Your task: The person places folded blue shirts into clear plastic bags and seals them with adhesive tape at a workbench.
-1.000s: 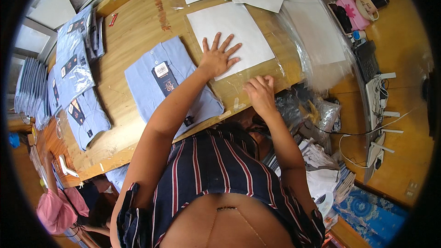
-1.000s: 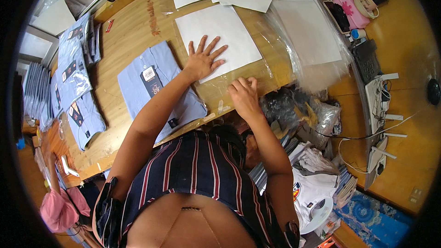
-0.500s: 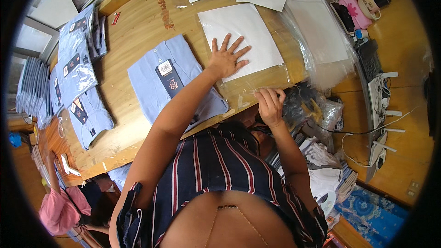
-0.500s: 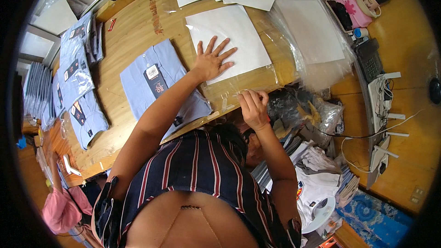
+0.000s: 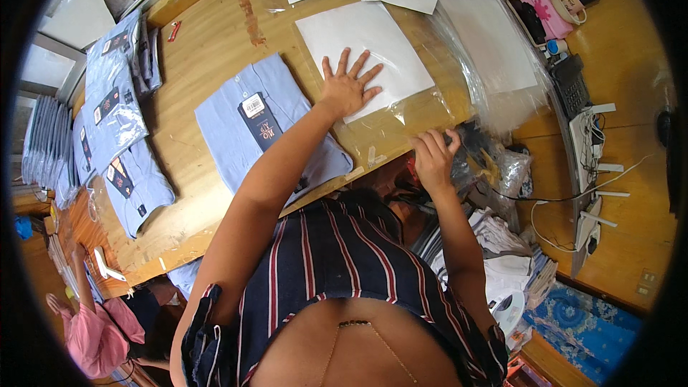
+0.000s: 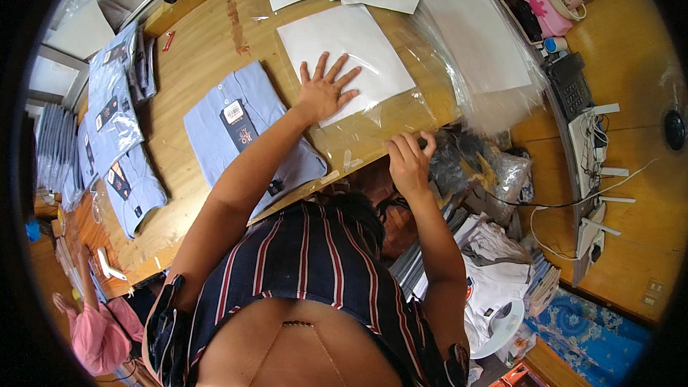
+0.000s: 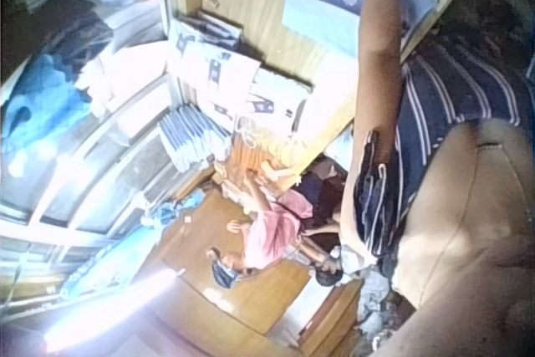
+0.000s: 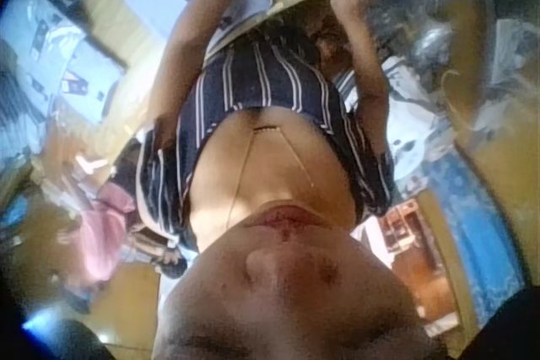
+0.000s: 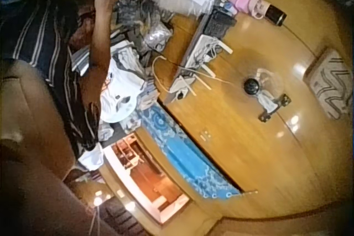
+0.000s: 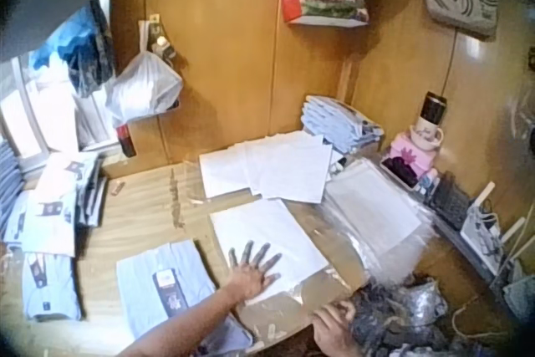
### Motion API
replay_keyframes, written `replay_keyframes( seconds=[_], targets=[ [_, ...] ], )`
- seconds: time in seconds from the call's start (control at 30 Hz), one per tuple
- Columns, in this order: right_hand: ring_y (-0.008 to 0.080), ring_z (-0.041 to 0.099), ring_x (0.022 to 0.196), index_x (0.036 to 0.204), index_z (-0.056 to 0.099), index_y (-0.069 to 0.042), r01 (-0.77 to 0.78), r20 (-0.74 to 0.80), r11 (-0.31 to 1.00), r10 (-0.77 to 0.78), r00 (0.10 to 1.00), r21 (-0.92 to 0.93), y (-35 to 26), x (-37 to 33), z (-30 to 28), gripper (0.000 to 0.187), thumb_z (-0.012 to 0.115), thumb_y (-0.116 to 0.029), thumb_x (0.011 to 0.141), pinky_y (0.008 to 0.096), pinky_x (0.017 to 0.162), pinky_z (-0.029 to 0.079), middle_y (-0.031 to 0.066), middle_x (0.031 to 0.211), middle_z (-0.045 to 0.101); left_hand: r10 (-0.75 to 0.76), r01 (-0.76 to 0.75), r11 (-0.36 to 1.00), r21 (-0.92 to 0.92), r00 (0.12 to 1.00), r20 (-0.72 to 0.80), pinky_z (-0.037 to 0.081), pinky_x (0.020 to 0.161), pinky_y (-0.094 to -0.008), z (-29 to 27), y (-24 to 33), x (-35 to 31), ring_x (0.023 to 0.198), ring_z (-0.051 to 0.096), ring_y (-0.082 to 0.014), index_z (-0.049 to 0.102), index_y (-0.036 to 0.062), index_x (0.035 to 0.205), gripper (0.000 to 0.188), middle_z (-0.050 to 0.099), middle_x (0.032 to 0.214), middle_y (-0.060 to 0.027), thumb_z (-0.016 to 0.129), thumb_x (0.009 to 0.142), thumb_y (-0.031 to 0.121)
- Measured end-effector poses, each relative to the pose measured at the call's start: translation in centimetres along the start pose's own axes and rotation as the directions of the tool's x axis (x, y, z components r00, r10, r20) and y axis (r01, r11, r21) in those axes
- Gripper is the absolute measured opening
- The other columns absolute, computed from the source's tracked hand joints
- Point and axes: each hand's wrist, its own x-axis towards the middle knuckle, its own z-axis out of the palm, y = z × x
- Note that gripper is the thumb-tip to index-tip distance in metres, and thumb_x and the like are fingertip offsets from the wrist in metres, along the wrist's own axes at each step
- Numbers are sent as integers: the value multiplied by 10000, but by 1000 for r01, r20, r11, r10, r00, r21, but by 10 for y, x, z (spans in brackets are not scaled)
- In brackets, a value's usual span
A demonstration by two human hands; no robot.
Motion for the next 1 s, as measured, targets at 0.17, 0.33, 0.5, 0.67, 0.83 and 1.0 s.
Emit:
replay_keyframes(
  seconds=[0.17,0.33,0.5,0.67,0.83,1.0],
  targets=[
    [155,535,871,813,602,-85,-30,-71,998,26,997,-55,4,-45,-4,138,583,-31,687,422,878,238,10,815,558,-38,38,999,17,999,-2,76,935,-638,1,-1,0,1284,51,-318,217,338,1312,522,99,1406,6,226,836,554],
    [188,516,927,841,592,-87,-77,-17,997,77,997,-2,14,-58,4,173,558,-11,690,430,891,240,24,904,565,-32,32,999,9,998,-47,100,920,-652,0,1,3,1277,80,-329,243,335,1304,482,127,1400,-4,255,853,506],
    [248,520,937,840,566,-45,-264,-176,945,297,938,192,11,-42,-11,230,462,78,674,385,816,365,90,970,560,-110,104,994,-42,976,-188,140,876,-685,8,20,-4,1228,212,-366,432,295,1208,368,290,1340,-39,342,865,390],
    [236,593,720,854,547,13,-583,273,641,523,808,499,30,-42,-19,199,394,84,748,295,623,475,136,879,586,-185,153,960,-236,975,-119,153,860,-685,-13,62,-16,1133,320,-425,527,221,1127,348,406,1249,-94,345,861,350],
    [155,587,586,907,561,5,-757,646,-166,652,397,633,38,-50,-17,155,420,-5,843,231,521,466,87,806,601,-141,199,841,-503,978,151,228,872,-624,-51,81,-30,1087,412,-360,525,199,1131,376,510,1134,-107,335,861,379],
    [132,525,719,818,561,-63,-440,690,-535,613,385,721,51,-82,9,131,479,36,790,209,657,418,40,811,573,-423,374,903,-213,861,-283,332,853,-529,-24,14,7,1051,435,-360,438,122,1172,487,447,1168,-146,521,760,367]
  ],
)
